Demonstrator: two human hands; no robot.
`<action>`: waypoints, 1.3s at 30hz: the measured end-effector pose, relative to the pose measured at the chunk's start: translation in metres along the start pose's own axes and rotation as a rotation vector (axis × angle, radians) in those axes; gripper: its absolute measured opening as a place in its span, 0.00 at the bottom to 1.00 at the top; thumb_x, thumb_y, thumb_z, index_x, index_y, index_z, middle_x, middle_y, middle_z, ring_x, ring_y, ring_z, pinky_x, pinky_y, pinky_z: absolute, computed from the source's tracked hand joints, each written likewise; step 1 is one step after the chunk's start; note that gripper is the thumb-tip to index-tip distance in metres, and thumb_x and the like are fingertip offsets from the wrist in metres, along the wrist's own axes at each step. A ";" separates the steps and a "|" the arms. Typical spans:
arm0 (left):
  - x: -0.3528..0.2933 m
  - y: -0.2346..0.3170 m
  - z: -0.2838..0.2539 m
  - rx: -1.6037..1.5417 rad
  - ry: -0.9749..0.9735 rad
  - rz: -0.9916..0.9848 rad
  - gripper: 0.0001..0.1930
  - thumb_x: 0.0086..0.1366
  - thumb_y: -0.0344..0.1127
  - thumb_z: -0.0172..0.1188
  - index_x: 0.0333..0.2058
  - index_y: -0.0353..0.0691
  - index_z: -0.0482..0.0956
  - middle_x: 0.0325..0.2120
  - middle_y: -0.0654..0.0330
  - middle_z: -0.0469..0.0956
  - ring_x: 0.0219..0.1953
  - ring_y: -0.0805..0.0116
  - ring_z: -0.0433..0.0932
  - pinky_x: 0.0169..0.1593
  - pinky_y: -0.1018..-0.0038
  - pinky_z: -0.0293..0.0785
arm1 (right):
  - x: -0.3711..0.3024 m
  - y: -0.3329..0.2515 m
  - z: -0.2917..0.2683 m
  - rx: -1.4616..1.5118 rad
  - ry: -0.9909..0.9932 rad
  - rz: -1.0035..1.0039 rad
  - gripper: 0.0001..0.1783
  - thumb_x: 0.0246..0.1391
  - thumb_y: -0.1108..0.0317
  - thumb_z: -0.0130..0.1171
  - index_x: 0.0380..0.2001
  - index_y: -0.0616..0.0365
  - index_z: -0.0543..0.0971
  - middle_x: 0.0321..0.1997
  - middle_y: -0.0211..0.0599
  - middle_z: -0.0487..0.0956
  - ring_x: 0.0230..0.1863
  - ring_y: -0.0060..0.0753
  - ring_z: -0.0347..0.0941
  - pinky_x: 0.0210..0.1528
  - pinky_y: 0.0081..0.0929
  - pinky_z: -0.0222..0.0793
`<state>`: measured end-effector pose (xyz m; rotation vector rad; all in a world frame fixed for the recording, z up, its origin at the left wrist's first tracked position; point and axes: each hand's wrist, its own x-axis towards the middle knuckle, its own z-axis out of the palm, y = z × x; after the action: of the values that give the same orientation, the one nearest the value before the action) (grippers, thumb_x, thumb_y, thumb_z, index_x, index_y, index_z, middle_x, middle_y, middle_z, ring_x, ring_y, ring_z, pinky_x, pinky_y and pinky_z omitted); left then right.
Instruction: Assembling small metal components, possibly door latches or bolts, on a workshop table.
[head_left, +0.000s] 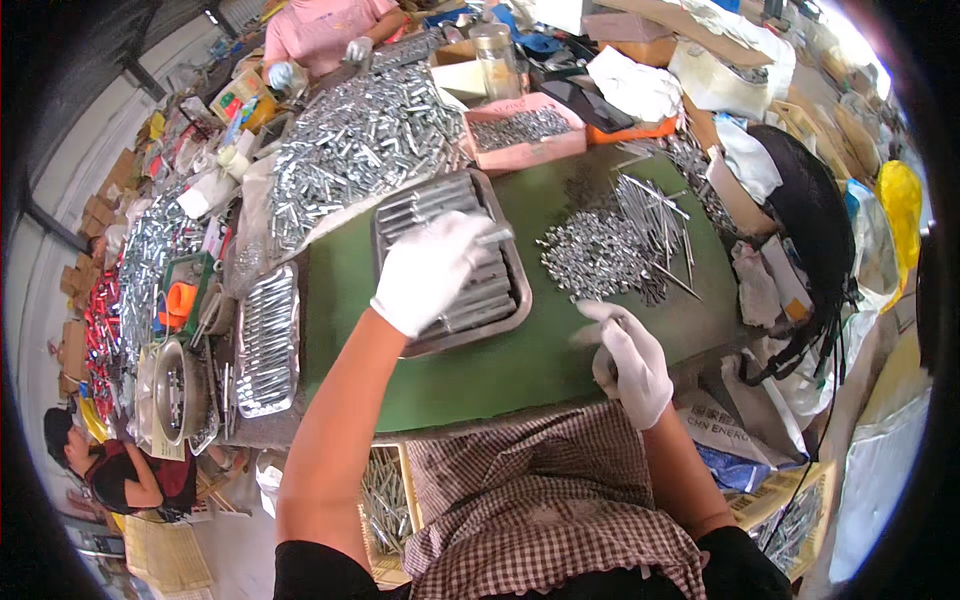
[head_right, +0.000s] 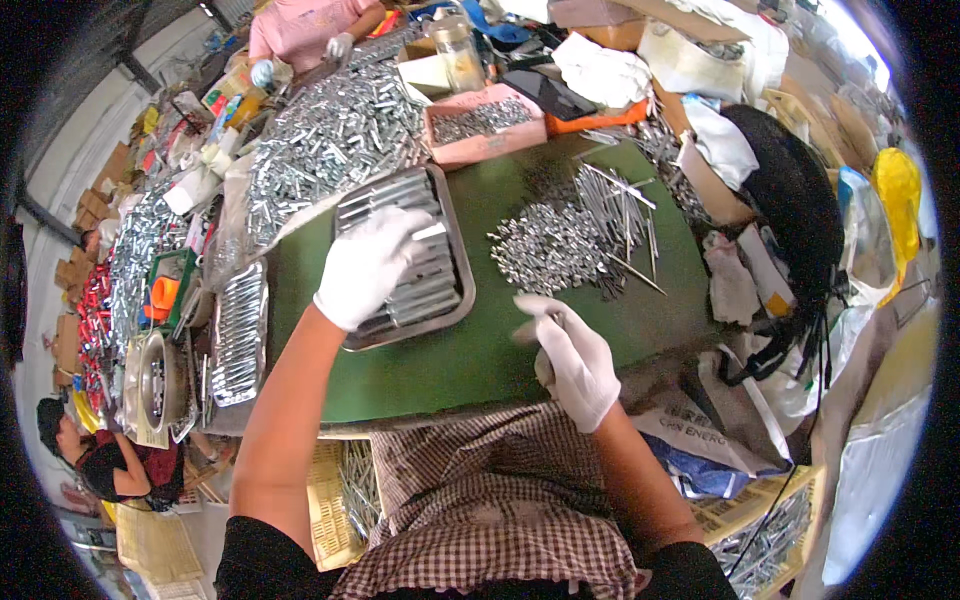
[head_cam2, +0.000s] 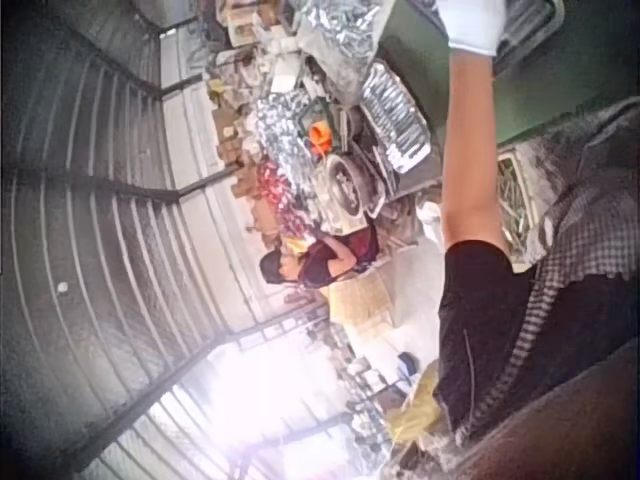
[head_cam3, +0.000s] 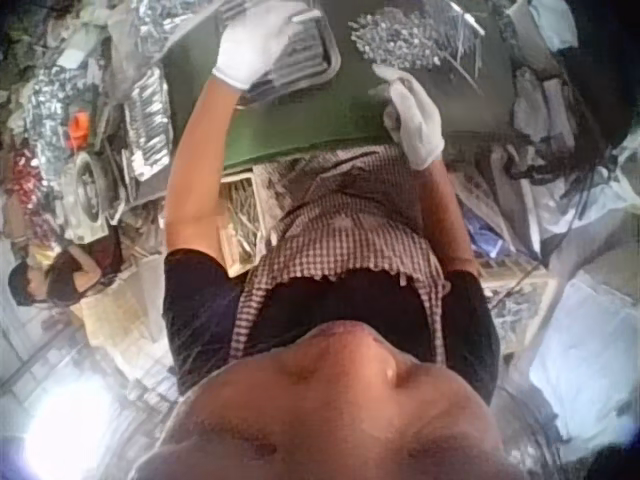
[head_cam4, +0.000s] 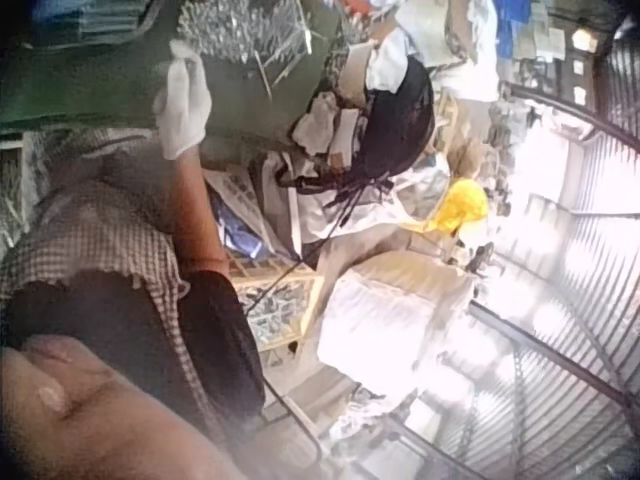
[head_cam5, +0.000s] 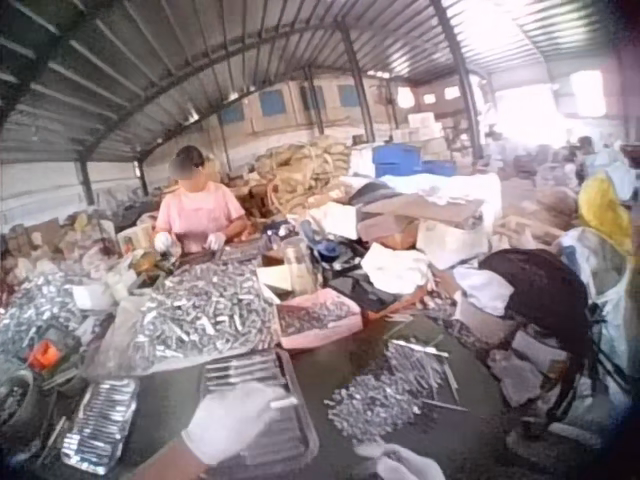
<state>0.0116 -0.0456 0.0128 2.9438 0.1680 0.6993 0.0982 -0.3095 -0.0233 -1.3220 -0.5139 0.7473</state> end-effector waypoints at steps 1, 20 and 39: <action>-0.002 0.026 -0.012 -0.046 -0.137 0.043 0.16 0.59 0.34 0.62 0.47 0.49 0.77 0.36 0.59 0.77 0.37 0.57 0.78 0.41 0.66 0.76 | -0.001 -0.005 0.003 -0.022 0.013 0.042 0.23 0.69 0.54 0.44 0.56 0.61 0.73 0.34 0.35 0.79 0.18 0.10 0.60 0.19 0.11 0.55; -0.069 0.111 0.010 -0.261 -0.067 -0.049 0.15 0.55 0.31 0.63 0.43 0.54 0.80 0.22 0.62 0.72 0.21 0.62 0.75 0.26 0.68 0.72 | -0.007 0.001 -0.010 -0.482 -0.022 0.116 0.10 0.60 0.65 0.58 0.33 0.62 0.79 0.25 0.33 0.78 0.28 0.21 0.73 0.34 0.23 0.69; -0.073 0.141 0.026 -0.007 -0.174 -0.170 0.10 0.59 0.37 0.61 0.41 0.57 0.79 0.23 0.60 0.68 0.16 0.62 0.72 0.20 0.67 0.70 | 0.115 -0.008 -0.054 -1.411 0.124 -0.277 0.13 0.54 0.59 0.55 0.33 0.58 0.78 0.38 0.49 0.79 0.41 0.53 0.76 0.43 0.44 0.71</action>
<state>-0.0303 -0.1968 -0.0238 2.9201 0.3929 0.4184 0.2159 -0.2613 -0.0351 -2.4771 -1.1908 -0.0528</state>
